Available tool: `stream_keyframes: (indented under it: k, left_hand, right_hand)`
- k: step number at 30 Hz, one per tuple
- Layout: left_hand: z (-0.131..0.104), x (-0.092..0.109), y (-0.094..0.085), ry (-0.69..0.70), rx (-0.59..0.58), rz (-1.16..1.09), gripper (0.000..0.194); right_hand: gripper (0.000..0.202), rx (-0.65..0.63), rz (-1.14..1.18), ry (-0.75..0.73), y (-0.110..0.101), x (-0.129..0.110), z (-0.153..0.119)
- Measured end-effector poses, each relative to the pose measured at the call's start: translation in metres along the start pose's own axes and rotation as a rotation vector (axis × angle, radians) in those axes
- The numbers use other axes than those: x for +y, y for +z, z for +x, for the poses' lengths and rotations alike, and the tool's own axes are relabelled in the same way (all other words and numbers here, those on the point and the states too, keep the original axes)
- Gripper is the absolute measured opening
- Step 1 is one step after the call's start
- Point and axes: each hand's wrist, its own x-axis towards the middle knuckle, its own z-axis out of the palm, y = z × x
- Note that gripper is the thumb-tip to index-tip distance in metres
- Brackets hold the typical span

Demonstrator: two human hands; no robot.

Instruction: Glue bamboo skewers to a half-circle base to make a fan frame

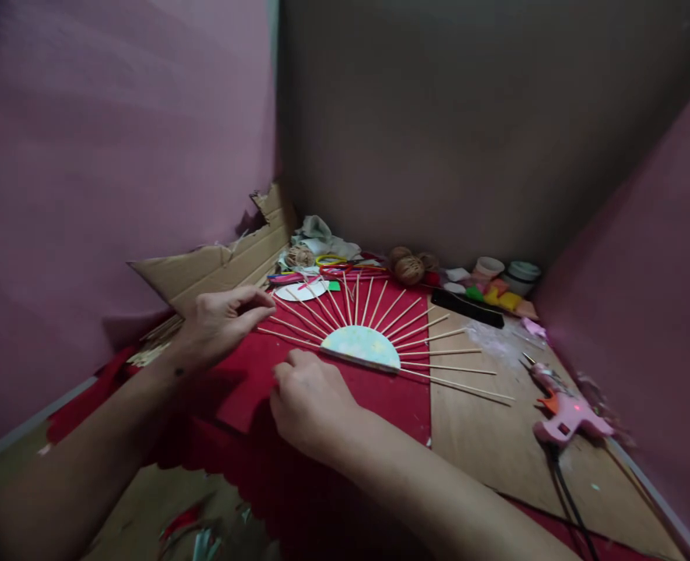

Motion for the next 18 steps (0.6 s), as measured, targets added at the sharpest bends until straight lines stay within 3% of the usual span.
stream_keyframes:
  k: [5, 9, 14, 18]
  left_hand:
    - [0.043, 0.032, 0.049, 0.139, -0.195, 0.096, 0.024]
    - [0.063, 0.046, 0.097, 0.311, -0.339, 0.133, 0.023]
    - [0.061, 0.043, 0.143, 0.455, -0.455, 0.205, 0.028]
    - [0.064, 0.029, 0.154, 0.45, -0.448, 0.287, 0.03]
  right_hand:
    - [0.025, 0.033, -0.12, 0.109, -0.004, 0.045, -0.026]
    - [0.029, 0.13, -0.201, 0.137, -0.007, 0.065, -0.038]
    - [0.04, 0.222, -0.204, 0.145, -0.021, 0.068, -0.048]
    - [0.037, 0.146, -0.265, 0.262, -0.031, 0.091, -0.031]
